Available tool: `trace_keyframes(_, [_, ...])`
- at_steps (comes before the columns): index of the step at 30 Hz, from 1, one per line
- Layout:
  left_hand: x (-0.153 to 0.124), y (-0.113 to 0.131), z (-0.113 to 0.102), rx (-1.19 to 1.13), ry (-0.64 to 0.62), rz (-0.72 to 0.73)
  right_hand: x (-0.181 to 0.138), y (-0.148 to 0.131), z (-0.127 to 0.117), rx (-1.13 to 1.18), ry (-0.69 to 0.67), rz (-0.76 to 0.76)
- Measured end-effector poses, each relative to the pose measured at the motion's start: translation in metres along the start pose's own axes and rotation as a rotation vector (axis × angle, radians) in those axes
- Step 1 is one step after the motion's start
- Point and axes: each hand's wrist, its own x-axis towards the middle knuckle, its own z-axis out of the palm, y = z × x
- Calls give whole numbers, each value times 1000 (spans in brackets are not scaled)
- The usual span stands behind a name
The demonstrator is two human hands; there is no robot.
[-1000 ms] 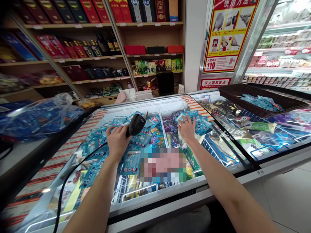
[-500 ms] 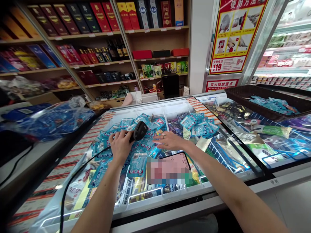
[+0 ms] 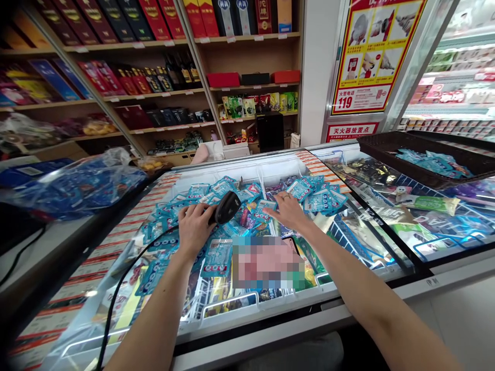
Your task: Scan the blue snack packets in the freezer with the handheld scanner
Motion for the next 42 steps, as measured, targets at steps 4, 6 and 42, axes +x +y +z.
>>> trace_keyframes(4, [1,1,0,-3,-16,22,1,2,8,-60,-55,48])
trace_keyframes(6, [2,1,0,-9,-25,29,2,6,5,13,-100,92])
trace_keyframes(42, [7,22,8,-105,-183,272,9,40,7,652,197,58])
